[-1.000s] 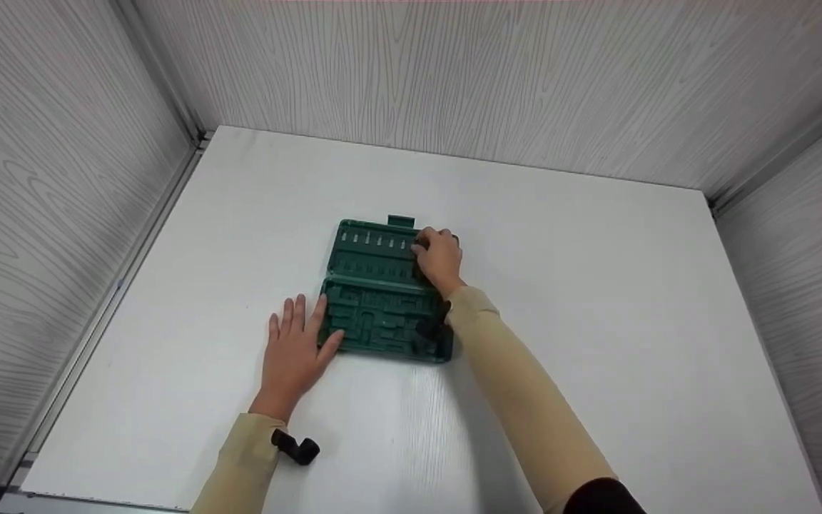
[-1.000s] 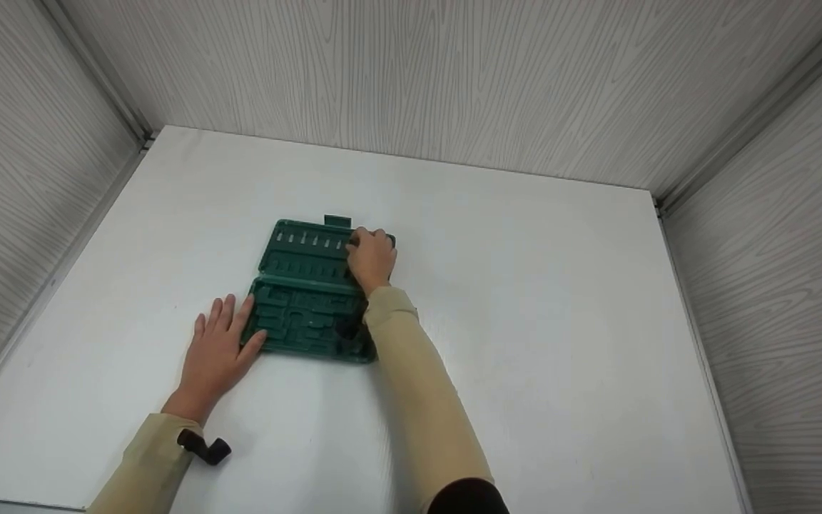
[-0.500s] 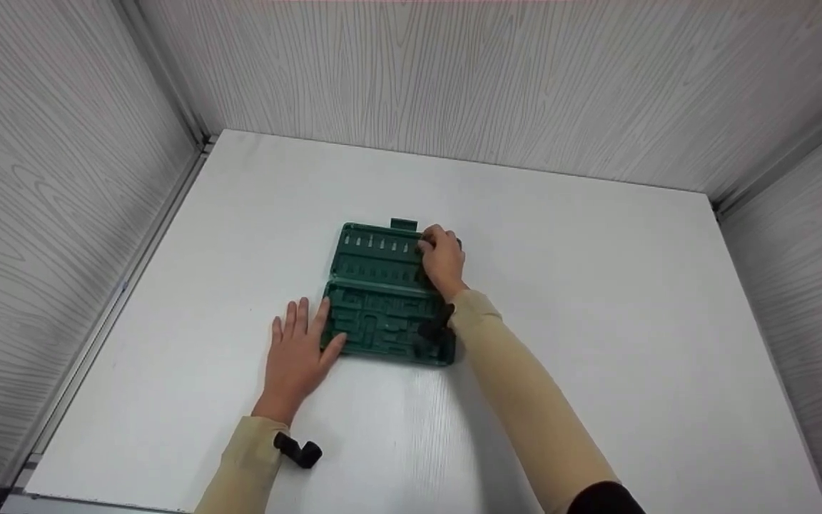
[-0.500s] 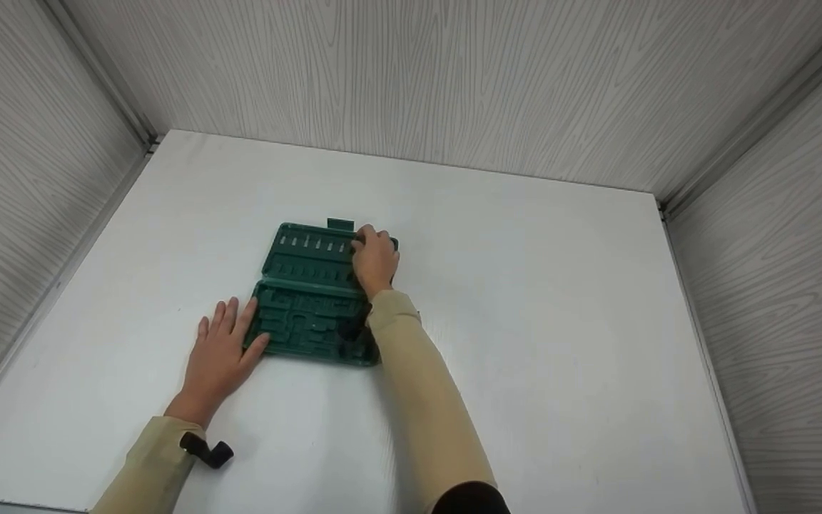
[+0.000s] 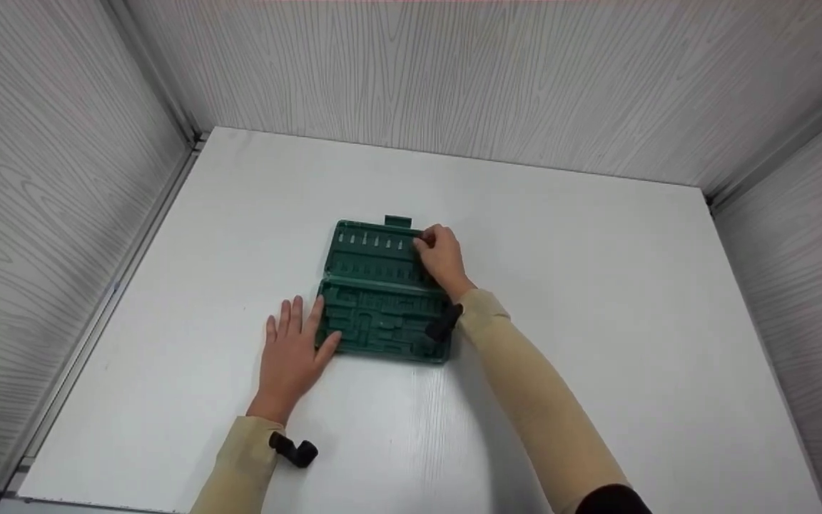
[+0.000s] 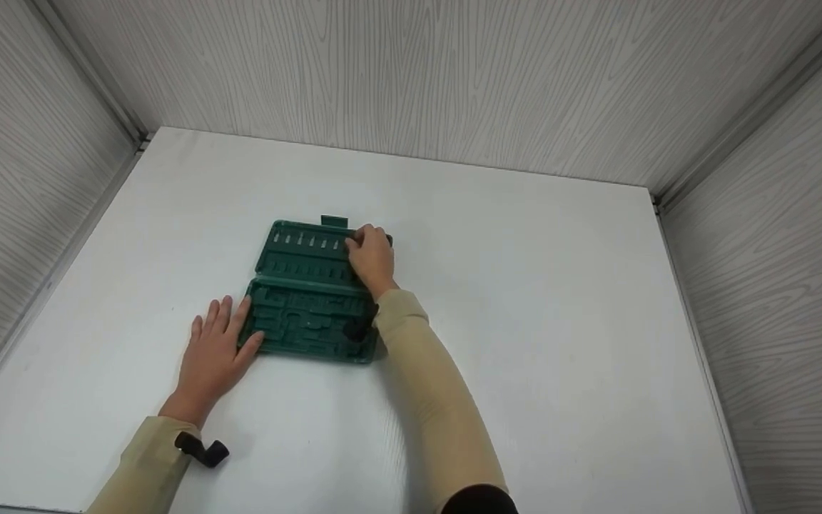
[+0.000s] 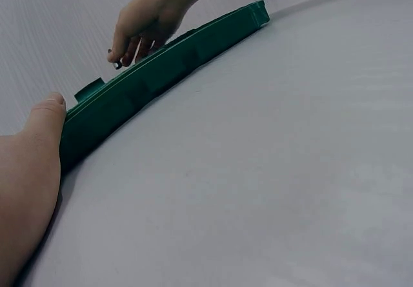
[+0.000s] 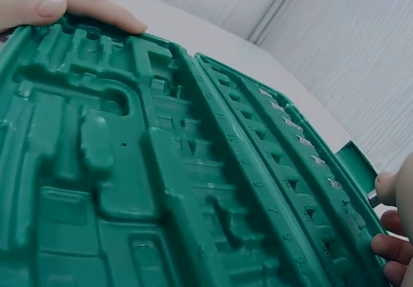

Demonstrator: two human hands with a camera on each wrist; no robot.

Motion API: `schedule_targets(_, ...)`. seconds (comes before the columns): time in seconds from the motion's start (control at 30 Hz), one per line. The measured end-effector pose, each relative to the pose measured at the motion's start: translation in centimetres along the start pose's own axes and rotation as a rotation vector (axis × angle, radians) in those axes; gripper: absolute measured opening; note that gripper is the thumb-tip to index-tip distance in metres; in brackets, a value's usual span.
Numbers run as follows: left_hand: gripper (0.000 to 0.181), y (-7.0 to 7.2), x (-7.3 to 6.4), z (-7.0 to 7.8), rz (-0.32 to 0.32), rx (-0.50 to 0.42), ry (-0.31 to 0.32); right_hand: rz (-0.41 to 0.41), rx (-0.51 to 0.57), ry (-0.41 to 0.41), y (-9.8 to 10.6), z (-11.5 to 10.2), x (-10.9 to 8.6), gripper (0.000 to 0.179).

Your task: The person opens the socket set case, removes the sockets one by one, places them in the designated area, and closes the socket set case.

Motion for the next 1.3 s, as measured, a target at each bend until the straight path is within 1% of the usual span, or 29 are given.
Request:
schedule_targets(0.17, 0.072, 0.0, 0.0, 0.0, 0.000, -0.005, -0.003, 0.004, 0.047, 0.008, 0.7, -0.1, -0.7, 0.018)
schedule_targets(0.37, 0.073, -0.1, 0.0, -0.2, -0.008, 0.003, 0.004, 0.011, 0.106, 0.028, 1.8, -0.1, -1.5, 0.018)
schedule_targets(0.53, 0.074, -0.2, 0.0, -0.2, -0.013, 0.005, 0.005, 0.024, 0.109, 0.051, 2.5, 0.3, -2.3, 0.019)
schedule_targets(0.73, 0.073, -0.1, 0.1, -0.1, -0.013, 0.000, 0.003, 0.022, 0.084, 0.125, 2.8, 1.1, -3.1, 0.017)
schedule_targets(0.8, 0.073, 0.0, 0.0, -0.1, -0.015, -0.001, 0.004, 0.023, 0.082, 0.136, 2.9, 1.4, -3.4, 0.017)
schedule_targets(1.07, 0.073, -0.3, 0.1, -0.3, -0.011, -0.004, -0.004, 0.010, 0.109, 0.113, 4.0, 2.1, -4.7, 0.018)
schedule_targets(1.3, 0.073, -0.2, 0.0, -0.2, -0.011, -0.004, -0.006, -0.012, 0.118, 0.095, 5.0, 3.4, -6.0, 0.017)
Point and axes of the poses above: each hand's wrist, its own x-axis towards the middle knuckle, its own y-axis out of the back of the hand, z = x × y, the point moved 2 cm from there along x, towards the middle knuckle, and after that the axes turned 11 degrees about -x, right-handed, at the moved point
